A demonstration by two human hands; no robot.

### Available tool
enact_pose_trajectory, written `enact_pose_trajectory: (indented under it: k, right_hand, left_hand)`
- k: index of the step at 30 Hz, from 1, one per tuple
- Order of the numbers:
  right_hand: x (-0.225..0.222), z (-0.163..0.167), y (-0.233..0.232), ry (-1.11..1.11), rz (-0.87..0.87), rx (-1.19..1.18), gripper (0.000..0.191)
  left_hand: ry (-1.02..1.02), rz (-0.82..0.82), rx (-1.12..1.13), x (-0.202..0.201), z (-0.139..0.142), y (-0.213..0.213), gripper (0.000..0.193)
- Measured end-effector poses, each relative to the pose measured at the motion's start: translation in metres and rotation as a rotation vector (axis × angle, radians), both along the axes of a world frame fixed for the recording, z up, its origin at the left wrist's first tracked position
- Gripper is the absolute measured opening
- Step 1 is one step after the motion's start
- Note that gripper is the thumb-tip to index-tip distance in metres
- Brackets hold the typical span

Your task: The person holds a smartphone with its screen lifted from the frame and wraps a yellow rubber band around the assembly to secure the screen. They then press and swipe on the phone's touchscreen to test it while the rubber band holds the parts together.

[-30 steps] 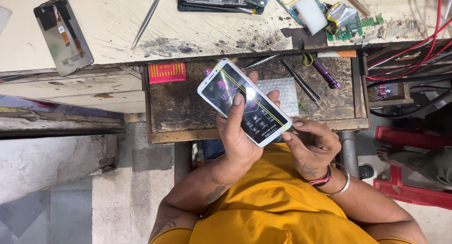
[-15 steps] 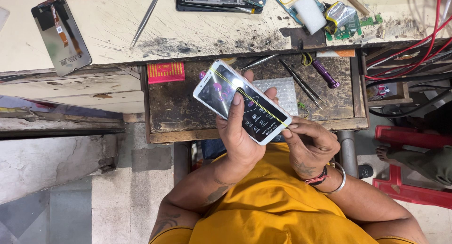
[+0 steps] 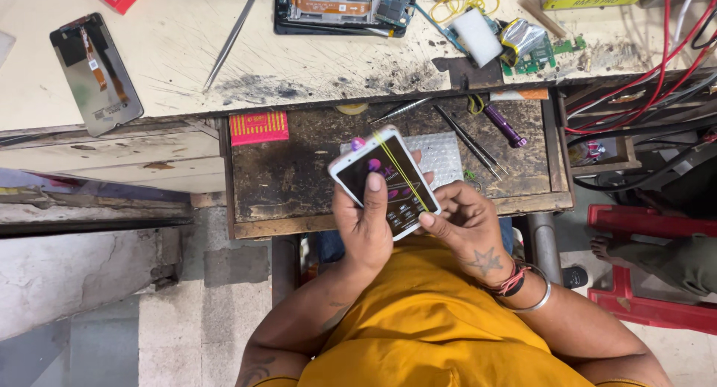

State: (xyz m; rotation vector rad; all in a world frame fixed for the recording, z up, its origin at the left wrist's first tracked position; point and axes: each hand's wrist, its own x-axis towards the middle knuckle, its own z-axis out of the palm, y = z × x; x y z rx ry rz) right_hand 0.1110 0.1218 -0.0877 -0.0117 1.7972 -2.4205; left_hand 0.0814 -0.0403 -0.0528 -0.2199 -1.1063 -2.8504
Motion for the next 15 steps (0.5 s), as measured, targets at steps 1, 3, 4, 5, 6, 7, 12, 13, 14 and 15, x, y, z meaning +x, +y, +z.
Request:
enact_pose_trajectory:
  k: [1,3,4,5,6,7,12,13,14,15]
  right_hand:
    - [0.0,-0.001,-0.001,-0.007,0.018,-0.003,0.022]
    - [0.001,-0.002,-0.002,-0.01,0.067,-0.014,0.021]
    - [0.001,-0.003,-0.002,-0.006,0.098,-0.023,0.02]
    - [0.002,-0.004,-0.003,-0.003,0.128,-0.031,0.019]
    - [0.002,-0.005,-0.003,0.006,0.142,0.0,0.019]
    - [0.002,-0.006,-0.002,0.017,0.158,0.031,0.019]
    - [-0.001,-0.005,-0.003,0.027,0.218,0.154,0.019]
    - [-0.002,-0.003,-0.005,0.011,0.224,0.146,0.018]
    - [-0.004,0.001,-0.006,-0.006,0.23,0.137,0.018]
    - [-0.006,0.006,-0.007,-0.007,0.263,0.152,0.019]
  left_hand:
    - [0.021,0.074,-0.158,-0.001,0.001,-0.004,0.036]
    - [0.055,0.224,-0.474,-0.002,0.004,-0.014,0.029]
    - [0.089,0.246,-0.582,-0.002,0.006,-0.02,0.029]
    - [0.123,0.268,-0.689,-0.002,0.008,-0.025,0.028]
    - [0.156,0.289,-0.796,-0.002,0.011,-0.03,0.028]
    - [0.168,0.294,-0.817,-0.002,0.013,-0.032,0.028]
    - [0.224,0.31,-0.859,-0.003,0.018,-0.039,0.026]
    - [0.215,0.306,-0.848,-0.003,0.016,-0.04,0.026]
    - [0.205,0.302,-0.837,-0.004,0.014,-0.041,0.026]
    - [0.196,0.297,-0.827,-0.005,0.011,-0.042,0.026]
